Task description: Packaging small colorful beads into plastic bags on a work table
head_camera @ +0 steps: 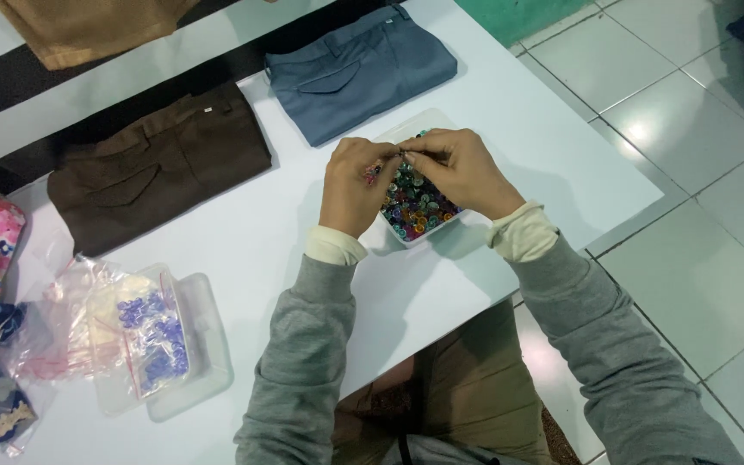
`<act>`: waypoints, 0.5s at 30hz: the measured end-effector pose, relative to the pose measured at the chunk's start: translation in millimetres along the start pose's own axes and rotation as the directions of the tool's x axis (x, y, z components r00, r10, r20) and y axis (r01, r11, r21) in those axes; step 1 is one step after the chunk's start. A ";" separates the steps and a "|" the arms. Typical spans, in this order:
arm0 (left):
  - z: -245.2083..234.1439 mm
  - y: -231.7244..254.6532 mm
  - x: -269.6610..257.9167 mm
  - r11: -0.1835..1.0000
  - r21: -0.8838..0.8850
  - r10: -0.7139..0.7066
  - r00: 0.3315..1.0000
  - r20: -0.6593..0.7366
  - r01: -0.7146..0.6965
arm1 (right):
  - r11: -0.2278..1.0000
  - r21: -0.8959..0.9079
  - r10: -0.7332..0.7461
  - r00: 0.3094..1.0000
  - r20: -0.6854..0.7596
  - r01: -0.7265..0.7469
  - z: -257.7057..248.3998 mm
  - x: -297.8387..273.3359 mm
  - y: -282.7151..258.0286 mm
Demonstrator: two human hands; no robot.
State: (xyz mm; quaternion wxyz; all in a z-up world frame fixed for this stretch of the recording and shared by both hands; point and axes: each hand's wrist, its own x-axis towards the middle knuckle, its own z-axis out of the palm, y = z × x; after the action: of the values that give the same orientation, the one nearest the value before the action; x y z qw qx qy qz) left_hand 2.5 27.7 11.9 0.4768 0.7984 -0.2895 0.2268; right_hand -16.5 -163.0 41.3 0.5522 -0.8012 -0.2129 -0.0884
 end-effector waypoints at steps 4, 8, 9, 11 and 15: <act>-13.6 5.8 -14.1 0.967 -0.236 -0.122 0.987 -0.107 0.094 | 0.981 0.180 0.074 0.997 -0.010 -0.072 15.7 -3.4 5.5; -28.1 -0.2 -31.3 0.787 -0.546 -0.360 0.932 -0.025 0.289 | 0.902 0.408 0.172 0.984 -0.038 -0.142 37.1 -0.9 -11.2; -31.1 -4.5 -36.9 0.740 -0.596 -0.405 0.914 -0.024 0.312 | 0.887 0.440 0.178 0.983 -0.048 -0.140 43.0 -0.1 -13.0; -42.7 -17.2 -47.0 0.753 -0.584 -0.412 0.909 -0.059 0.304 | 0.886 0.448 0.146 0.989 -0.025 -0.119 58.0 0.4 -23.4; -79.5 -44.1 -73.8 0.850 -0.409 -0.425 0.891 -0.160 0.332 | 0.913 0.392 0.113 0.993 0.035 -0.118 92.8 -6.2 -49.7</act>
State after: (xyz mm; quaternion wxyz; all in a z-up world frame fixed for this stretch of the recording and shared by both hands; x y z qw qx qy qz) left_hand -28.2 133.5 -27.7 0.6862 0.7010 -0.1020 0.1652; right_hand -52.6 -64.0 46.3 0.7047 -0.6858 -0.1819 -0.0064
